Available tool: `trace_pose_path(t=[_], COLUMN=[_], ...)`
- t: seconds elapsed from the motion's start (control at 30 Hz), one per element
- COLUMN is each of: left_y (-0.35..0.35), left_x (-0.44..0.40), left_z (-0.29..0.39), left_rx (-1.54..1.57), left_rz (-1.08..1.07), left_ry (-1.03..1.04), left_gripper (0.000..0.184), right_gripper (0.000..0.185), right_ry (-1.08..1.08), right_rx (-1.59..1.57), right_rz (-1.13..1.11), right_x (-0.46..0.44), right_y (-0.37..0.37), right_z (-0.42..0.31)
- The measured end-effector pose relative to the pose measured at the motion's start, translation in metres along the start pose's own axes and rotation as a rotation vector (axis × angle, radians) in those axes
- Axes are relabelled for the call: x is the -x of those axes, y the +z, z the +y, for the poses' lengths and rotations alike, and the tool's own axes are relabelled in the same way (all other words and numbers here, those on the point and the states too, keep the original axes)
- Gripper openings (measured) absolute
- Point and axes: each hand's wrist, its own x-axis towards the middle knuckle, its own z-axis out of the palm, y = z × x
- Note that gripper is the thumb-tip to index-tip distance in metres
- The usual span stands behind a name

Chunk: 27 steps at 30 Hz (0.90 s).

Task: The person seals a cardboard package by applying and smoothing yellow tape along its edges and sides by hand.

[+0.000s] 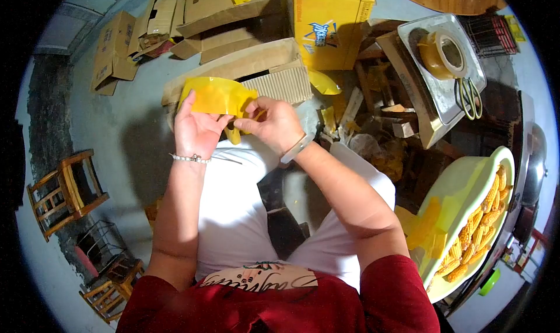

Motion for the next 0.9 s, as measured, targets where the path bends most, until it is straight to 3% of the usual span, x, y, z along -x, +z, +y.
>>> trace_pose_path(t=[0.2,0.3,0.4,0.5,0.6,0.7,0.8,0.9], left_y=[0.003,0.002,0.003,0.004,0.009,0.007,0.007,0.008], left_x=[0.003,0.002,0.002,0.003,0.005,0.004,0.004,0.006], left_z=[0.000,0.000,-0.001,-0.005,-0.008,-0.008,-0.007,-0.005], left_rx=[0.032,0.023,0.015,-0.009,-0.015,0.012,0.062,0.110], left_rz=[-0.039,-0.084,-0.122,-0.162,-0.181,-0.225,-0.269,-0.288], left_ry=[-0.042,-0.025,-0.005,-0.016,-0.035,-0.081,-0.110,-0.146], left_gripper=[0.038,0.041,0.042,0.042,0.042,0.042,0.042,0.043], right_gripper=[0.022,0.018,0.017,0.019,0.019,0.019,0.021,0.020], right_ry=[-0.041,0.006,0.104,-0.056,-0.083,-0.038,0.108,0.106], right_rx=[0.093,-0.350,-0.558,-0.371,-0.325,-0.540,-0.540,-0.598], right_rz=[-0.018,-0.045,0.053,0.112,0.090,0.069,0.061,0.075], right_x=[-0.002,-0.003,-0.004,-0.005,-0.006,-0.007,-0.006,-0.005], right_y=[0.002,0.004,-0.002,-0.002,-0.002,-0.004,-0.015,-0.017], right_z=[0.004,0.007,-0.009,-0.008,-0.009,-0.005,-0.007,-0.009])
